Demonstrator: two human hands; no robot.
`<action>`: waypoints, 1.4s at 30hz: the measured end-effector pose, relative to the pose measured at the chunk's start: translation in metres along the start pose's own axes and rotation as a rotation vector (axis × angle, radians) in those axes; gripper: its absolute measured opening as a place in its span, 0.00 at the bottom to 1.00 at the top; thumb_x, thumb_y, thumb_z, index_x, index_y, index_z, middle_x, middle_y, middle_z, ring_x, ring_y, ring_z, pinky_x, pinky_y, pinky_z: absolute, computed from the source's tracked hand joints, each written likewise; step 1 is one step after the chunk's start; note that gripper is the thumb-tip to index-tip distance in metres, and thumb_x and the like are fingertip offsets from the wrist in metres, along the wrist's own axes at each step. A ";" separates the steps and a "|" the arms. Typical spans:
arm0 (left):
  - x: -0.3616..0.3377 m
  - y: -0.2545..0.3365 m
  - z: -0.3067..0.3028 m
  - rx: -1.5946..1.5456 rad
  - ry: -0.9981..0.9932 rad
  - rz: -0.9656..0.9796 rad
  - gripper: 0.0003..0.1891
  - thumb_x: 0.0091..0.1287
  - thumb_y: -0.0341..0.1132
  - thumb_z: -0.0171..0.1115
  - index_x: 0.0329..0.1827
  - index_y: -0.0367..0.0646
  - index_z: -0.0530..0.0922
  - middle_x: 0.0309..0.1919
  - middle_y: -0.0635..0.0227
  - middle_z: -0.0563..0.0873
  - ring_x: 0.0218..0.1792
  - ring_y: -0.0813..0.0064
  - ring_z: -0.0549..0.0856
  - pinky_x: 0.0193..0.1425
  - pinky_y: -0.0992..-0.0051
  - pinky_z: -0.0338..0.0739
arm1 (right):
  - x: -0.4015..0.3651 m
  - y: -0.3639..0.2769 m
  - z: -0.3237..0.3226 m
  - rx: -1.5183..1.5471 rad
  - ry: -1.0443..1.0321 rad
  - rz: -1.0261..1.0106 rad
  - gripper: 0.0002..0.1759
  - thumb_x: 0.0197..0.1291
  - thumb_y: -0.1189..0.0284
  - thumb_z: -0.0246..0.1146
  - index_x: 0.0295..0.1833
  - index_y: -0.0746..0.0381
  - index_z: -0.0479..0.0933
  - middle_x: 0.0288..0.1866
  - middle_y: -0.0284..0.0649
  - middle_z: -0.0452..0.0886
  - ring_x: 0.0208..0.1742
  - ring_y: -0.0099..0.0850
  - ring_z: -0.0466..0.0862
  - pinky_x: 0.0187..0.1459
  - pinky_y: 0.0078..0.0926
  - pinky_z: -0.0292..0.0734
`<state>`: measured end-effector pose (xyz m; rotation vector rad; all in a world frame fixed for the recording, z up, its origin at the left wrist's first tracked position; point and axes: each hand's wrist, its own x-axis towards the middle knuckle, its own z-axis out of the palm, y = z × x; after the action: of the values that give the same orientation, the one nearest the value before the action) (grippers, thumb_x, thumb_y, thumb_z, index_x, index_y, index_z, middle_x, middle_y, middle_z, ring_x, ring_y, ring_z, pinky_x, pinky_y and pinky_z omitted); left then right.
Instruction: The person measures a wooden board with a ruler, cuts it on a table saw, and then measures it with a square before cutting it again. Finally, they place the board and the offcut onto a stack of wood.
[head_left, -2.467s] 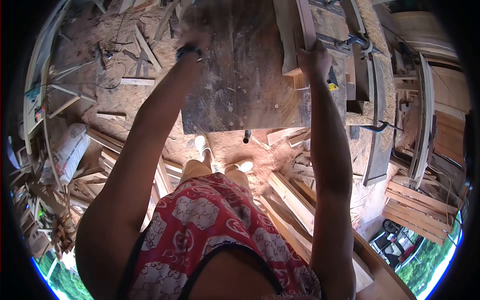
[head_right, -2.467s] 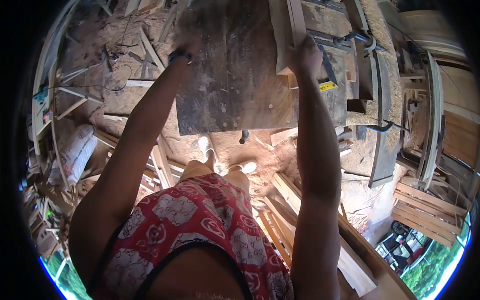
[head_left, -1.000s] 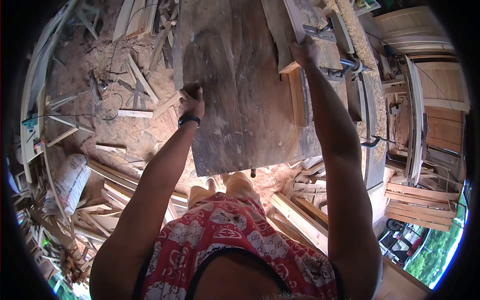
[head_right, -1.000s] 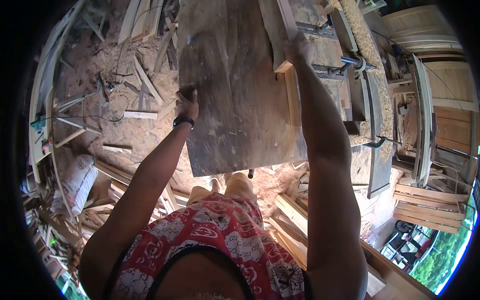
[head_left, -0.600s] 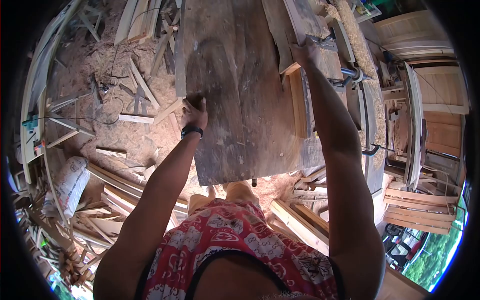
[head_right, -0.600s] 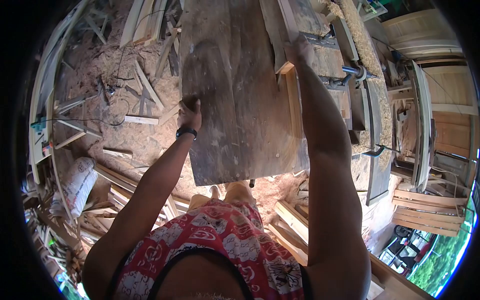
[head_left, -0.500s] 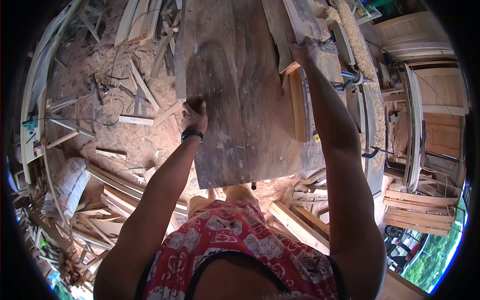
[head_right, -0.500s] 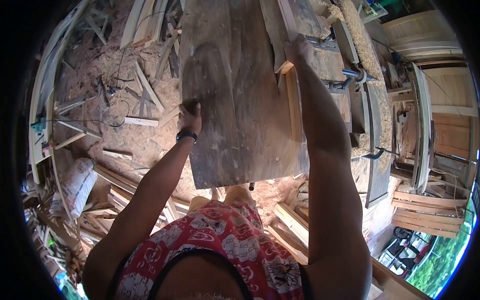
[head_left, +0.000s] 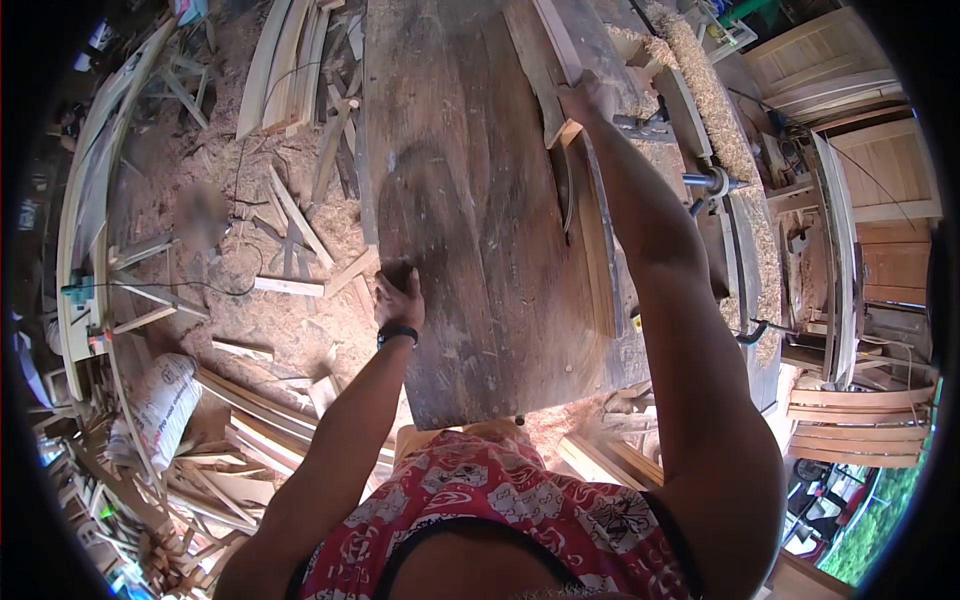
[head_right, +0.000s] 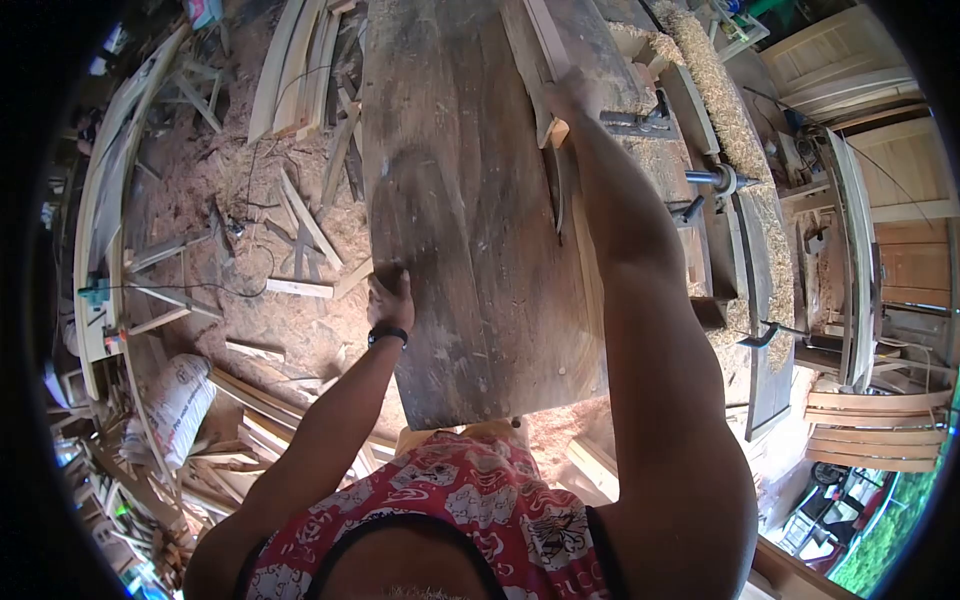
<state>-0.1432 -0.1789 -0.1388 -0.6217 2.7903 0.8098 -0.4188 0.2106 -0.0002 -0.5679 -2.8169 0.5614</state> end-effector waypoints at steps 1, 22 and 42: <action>0.000 0.001 -0.002 0.001 0.005 0.006 0.45 0.68 0.66 0.53 0.75 0.37 0.56 0.59 0.35 0.79 0.57 0.38 0.81 0.60 0.48 0.76 | 0.038 0.022 0.043 0.020 0.069 -0.028 0.30 0.48 0.59 0.61 0.54 0.69 0.81 0.53 0.59 0.84 0.57 0.54 0.84 0.59 0.43 0.79; 0.000 0.011 -0.010 0.079 -0.057 -0.124 0.35 0.75 0.61 0.43 0.73 0.42 0.58 0.59 0.40 0.79 0.53 0.37 0.83 0.57 0.45 0.77 | -0.015 -0.198 0.048 0.079 -0.137 0.148 0.31 0.55 0.63 0.62 0.61 0.71 0.71 0.61 0.57 0.79 0.62 0.50 0.82 0.62 0.41 0.78; -0.062 -0.012 -0.178 0.049 -0.035 1.333 0.55 0.55 0.55 0.74 0.80 0.43 0.53 0.77 0.48 0.57 0.77 0.46 0.59 0.79 0.53 0.56 | -0.594 -0.048 -0.109 0.206 -0.308 -0.155 0.33 0.54 0.65 0.69 0.65 0.63 0.68 0.40 0.57 0.84 0.43 0.57 0.85 0.42 0.48 0.82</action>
<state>-0.0902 -0.2633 0.0220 1.3948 2.8798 0.8222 0.1320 -0.0387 0.0405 -0.2379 -2.9957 0.9666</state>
